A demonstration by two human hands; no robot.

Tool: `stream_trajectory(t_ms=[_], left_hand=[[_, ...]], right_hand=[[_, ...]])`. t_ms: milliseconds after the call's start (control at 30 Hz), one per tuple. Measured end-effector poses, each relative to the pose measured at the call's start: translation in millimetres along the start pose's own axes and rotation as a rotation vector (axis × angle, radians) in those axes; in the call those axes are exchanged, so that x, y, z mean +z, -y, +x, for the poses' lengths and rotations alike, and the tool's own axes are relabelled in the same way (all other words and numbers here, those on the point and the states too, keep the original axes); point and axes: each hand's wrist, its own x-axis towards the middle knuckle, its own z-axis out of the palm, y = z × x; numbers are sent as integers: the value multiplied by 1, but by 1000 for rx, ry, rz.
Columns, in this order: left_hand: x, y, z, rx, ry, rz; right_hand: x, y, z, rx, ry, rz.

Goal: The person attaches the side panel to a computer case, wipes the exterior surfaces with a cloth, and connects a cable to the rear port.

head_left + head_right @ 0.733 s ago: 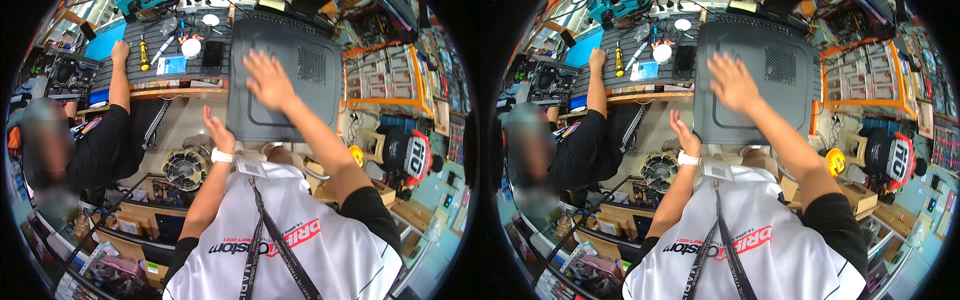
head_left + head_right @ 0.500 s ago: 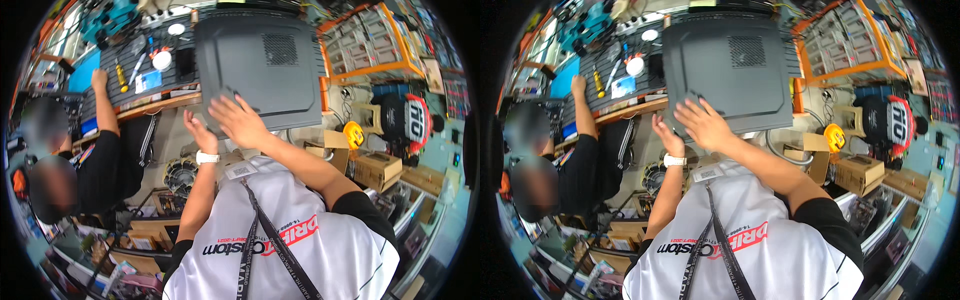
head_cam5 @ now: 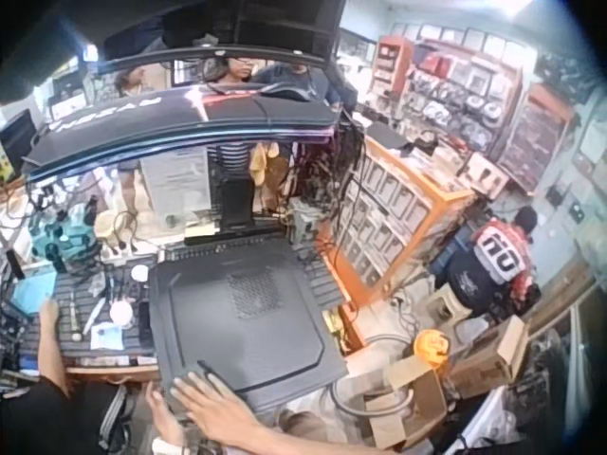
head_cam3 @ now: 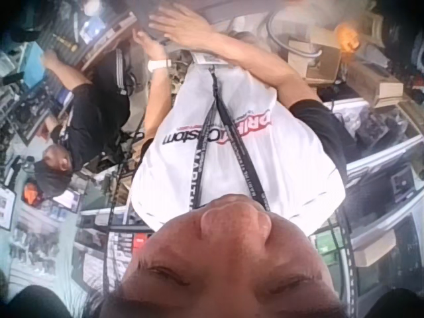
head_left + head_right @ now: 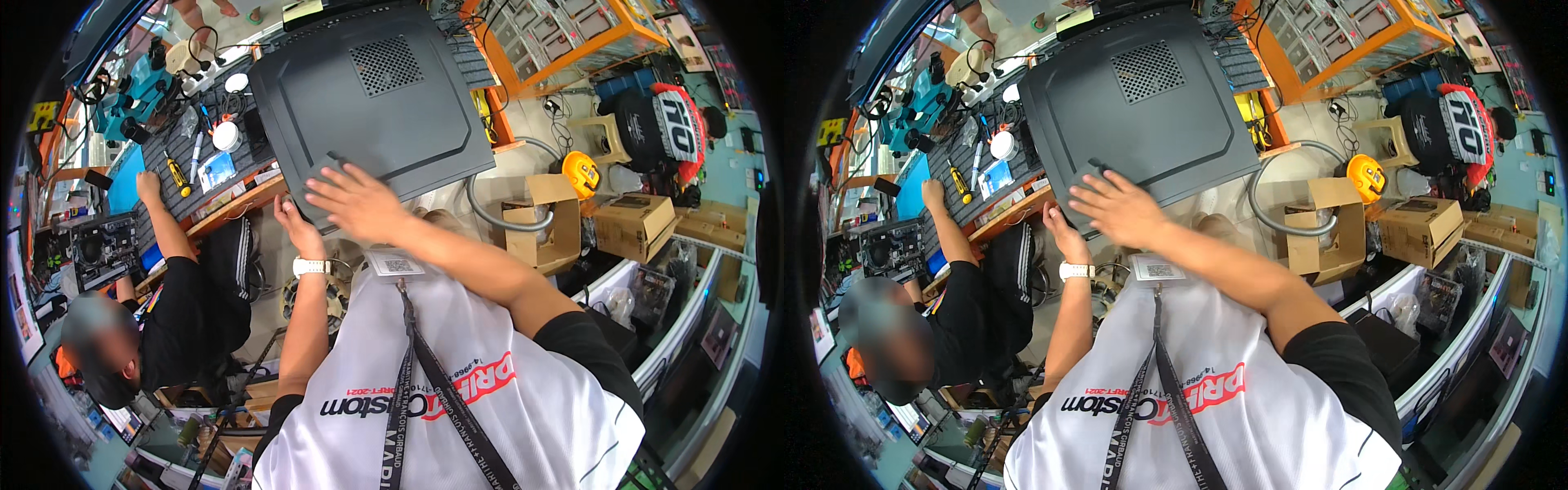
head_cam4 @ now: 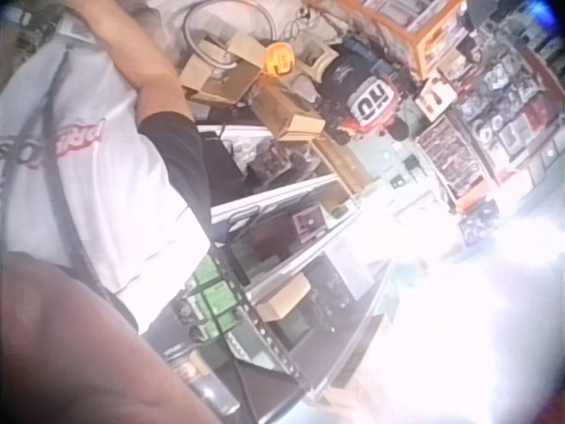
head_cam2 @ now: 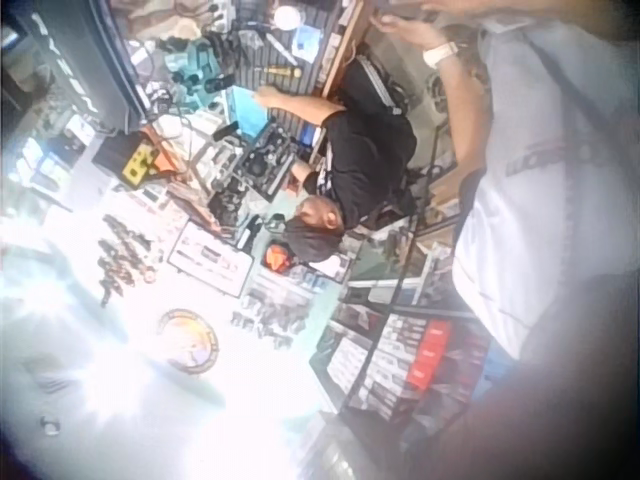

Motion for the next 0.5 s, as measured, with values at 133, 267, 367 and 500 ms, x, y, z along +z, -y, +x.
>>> stream_trajectory(t_ms=[133, 267, 367, 500], left_hand=[[-1, 6, 1, -1, -46, 75], [-1, 9, 3, 29, -47, 67], [-1, 3, 1, -46, -41, 10], [3, -6, 0, -15, -45, 106]], right_hand=[[-55, -83, -53, 394, -101, -232], [-55, -64, -43, 481, -191, -311], [-15, 2, -7, 28, -17, 7], [-18, -24, -50, -33, 7, -19]])
